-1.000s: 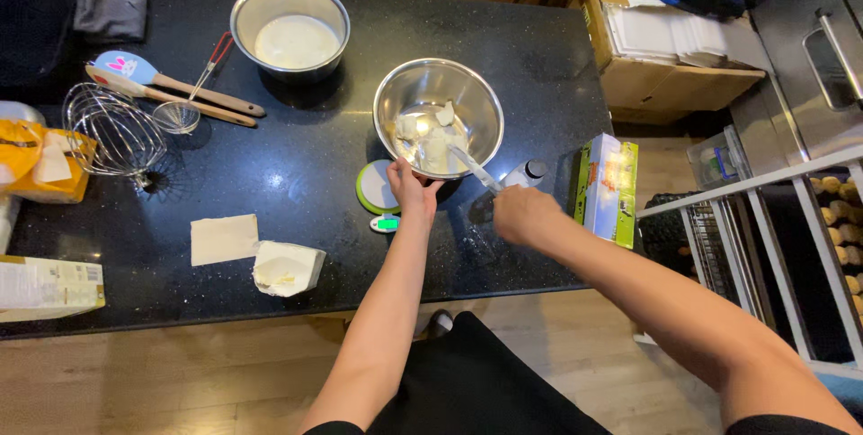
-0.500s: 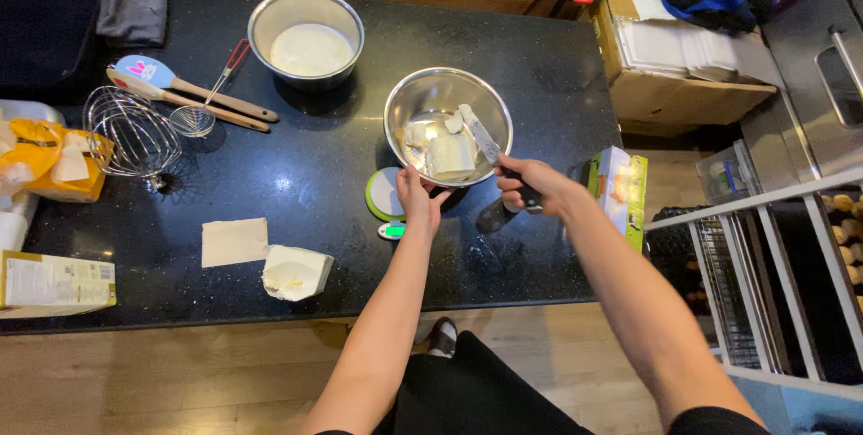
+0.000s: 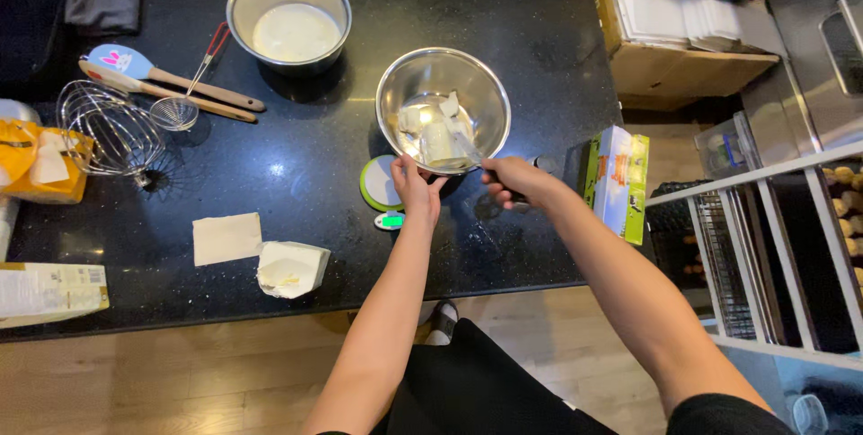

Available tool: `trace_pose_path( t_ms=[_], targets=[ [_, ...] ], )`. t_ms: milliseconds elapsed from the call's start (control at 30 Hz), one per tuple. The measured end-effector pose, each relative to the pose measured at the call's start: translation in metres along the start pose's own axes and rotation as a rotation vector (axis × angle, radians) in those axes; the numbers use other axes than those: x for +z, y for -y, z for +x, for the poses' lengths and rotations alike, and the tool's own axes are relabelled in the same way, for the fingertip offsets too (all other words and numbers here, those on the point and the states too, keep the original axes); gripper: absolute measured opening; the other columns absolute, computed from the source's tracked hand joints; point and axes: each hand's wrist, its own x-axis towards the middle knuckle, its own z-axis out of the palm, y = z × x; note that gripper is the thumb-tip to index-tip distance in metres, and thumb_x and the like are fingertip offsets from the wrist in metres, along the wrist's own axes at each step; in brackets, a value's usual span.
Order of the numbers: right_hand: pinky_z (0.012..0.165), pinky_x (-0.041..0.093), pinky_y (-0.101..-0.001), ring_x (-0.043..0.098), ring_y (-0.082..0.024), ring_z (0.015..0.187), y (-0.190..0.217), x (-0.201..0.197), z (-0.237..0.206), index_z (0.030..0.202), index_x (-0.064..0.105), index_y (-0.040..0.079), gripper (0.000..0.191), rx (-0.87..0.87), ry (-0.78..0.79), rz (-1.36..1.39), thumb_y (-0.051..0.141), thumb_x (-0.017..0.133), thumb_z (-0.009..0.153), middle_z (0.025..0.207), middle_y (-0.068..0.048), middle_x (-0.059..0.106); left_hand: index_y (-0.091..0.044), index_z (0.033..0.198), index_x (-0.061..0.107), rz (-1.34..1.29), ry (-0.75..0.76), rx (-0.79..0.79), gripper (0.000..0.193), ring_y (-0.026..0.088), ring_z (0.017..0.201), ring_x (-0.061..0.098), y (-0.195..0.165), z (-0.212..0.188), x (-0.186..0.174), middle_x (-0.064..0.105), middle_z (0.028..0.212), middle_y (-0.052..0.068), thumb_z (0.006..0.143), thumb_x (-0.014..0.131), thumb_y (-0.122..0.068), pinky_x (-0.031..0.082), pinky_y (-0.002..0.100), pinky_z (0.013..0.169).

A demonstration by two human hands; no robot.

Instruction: The person cuts a block of butter into smaller pieces and places them into a metal mixing bowl on a digital scale. They then wrap the remaining butter in plastic wrap and place it in a box. Finally, they attach a whisk to a stand mixer and prepare to add a liquid ingredient from a carton.

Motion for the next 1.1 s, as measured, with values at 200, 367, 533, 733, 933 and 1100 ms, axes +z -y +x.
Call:
trace_pose_path(
  t_ms=[200,367,533,733,933,1100],
  targets=[
    [0.037,0.038,-0.0308,0.042,-0.011,0.04,-0.007,-0.019,-0.06,0.088,0.059,0.009,0.037,-0.234,-0.161,-0.108,0.041,0.049,0.103,0.057,0.002,0.047,-0.011,0.116,0.046,0.023,-0.031,-0.011,0.026,0.019,0.089,0.053,-0.001,0.002,0.002,0.051,0.101,0.008,0.106,0.051,-0.034,0.055,0.068,0.085],
    [0.06,0.053,-0.0531,0.068,-0.042,0.064,-0.033,0.019,-0.038,0.103,0.062,0.003,0.039,-0.725,-0.789,-0.922,0.041,0.058,0.096,0.071,-0.02,0.068,-0.011,0.114,0.045,0.009,0.008,-0.004,0.026,0.02,0.091,0.056,0.002,0.002,0.0,0.052,0.101,0.007,0.105,0.05,-0.035,0.054,0.068,0.087],
    [0.061,0.053,-0.0628,0.067,-0.053,0.071,-0.062,0.06,-0.019,0.111,0.049,0.002,0.033,-0.739,-0.851,-0.998,0.035,0.046,0.106,0.091,-0.03,0.068,-0.011,0.113,0.044,-0.022,-0.01,-0.009,0.026,0.02,0.085,0.057,0.001,0.001,0.003,0.054,0.093,0.008,0.106,0.05,-0.035,0.056,0.07,0.089],
    [0.063,0.055,-0.0619,0.069,-0.051,0.073,-0.078,0.058,-0.05,0.116,0.047,0.009,0.028,-0.515,-0.743,-1.169,0.035,0.04,0.106,0.086,-0.027,0.071,-0.013,0.113,0.045,-0.078,-0.023,-0.01,0.02,0.017,0.079,0.054,0.004,0.003,0.004,0.053,0.089,0.006,0.106,0.051,-0.031,0.055,0.072,0.093],
    [0.066,0.055,-0.0597,0.071,-0.047,0.075,-0.093,0.03,-0.115,0.113,0.046,0.009,0.026,-0.385,-0.66,-1.309,0.033,0.037,0.107,0.085,-0.024,0.073,-0.015,0.114,0.046,-0.092,-0.047,-0.018,0.018,0.015,0.077,0.051,0.009,0.004,0.0,0.052,0.091,0.005,0.106,0.051,-0.031,0.052,0.075,0.092],
    [0.068,0.056,-0.0574,0.072,-0.046,0.077,-0.09,0.02,-0.166,0.112,0.045,0.009,0.028,-0.27,-0.584,-1.381,0.035,0.035,0.107,0.083,-0.024,0.073,-0.014,0.114,0.047,-0.092,-0.036,-0.014,0.019,0.017,0.082,0.056,0.01,0.004,-0.002,0.056,0.097,0.005,0.106,0.052,-0.031,0.052,0.077,0.096]
  ],
)
